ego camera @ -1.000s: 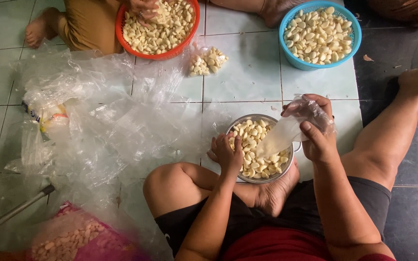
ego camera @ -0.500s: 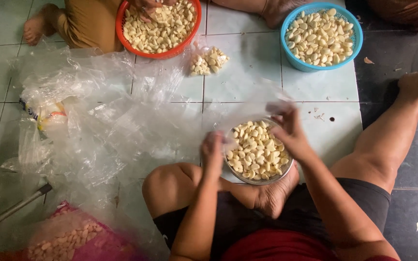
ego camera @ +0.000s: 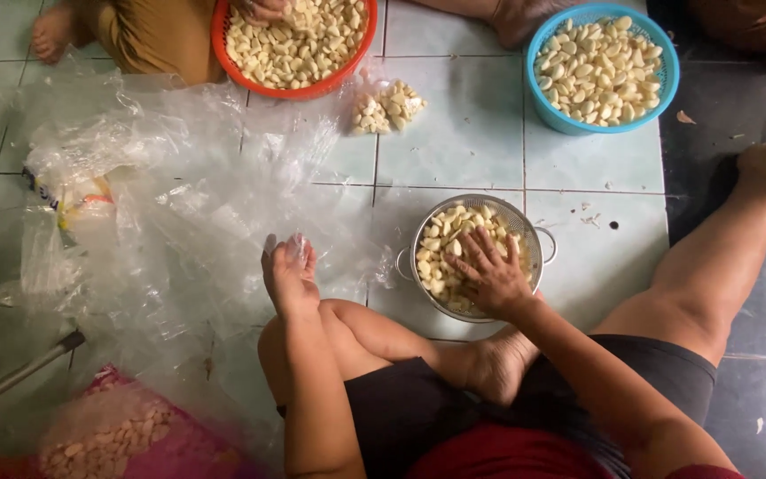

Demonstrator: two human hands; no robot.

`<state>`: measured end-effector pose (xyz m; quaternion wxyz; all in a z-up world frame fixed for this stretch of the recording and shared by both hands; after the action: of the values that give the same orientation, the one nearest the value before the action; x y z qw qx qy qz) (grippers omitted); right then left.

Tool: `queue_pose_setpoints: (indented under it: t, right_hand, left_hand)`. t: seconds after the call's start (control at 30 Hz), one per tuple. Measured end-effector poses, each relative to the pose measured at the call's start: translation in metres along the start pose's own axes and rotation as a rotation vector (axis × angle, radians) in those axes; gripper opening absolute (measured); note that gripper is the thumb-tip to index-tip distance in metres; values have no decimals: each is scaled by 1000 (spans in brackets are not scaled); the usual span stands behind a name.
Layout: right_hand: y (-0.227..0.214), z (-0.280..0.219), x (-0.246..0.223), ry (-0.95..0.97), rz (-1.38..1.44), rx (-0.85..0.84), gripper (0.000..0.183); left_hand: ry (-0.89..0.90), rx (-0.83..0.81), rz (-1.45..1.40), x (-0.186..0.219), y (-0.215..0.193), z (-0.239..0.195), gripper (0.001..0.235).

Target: The person sits on the floor and sorts white nuts from a metal strainer into a plastic bag. They repeatedly scoop nuts from the strainer, place them into the bag, and transfer more nuts from a blue basket into the strainer to continue the process.

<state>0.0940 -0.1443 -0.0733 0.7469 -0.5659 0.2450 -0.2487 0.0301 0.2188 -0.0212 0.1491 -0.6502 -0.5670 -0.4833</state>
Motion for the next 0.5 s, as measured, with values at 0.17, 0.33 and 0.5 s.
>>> queue_pose_setpoints:
  t: [0.17,0.33,0.5]
  right_hand:
    - [-20,-5,1,-1,93,-169,52]
    - [-18,-26,51,556,154,274,62]
    - [14,-31,112,932,623,11,63]
  left_hand:
    - [-43,-15,-3,10,7,-12,53]
    - [-53,-15,21,9,12,-15,69]
    - [-1,21,69,3,18,-13,94]
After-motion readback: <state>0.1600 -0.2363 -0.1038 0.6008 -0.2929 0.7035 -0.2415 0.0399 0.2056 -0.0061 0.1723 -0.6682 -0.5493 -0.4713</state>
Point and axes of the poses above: each hand's wrist, its own z-axis towards the middle knuckle, its own y-axis out of the palm, x = y × z, the point moved 1 cm from there along z, towards the middle knuckle, and after that the axes turned 5 degrees about z, right-handed, at the moved point
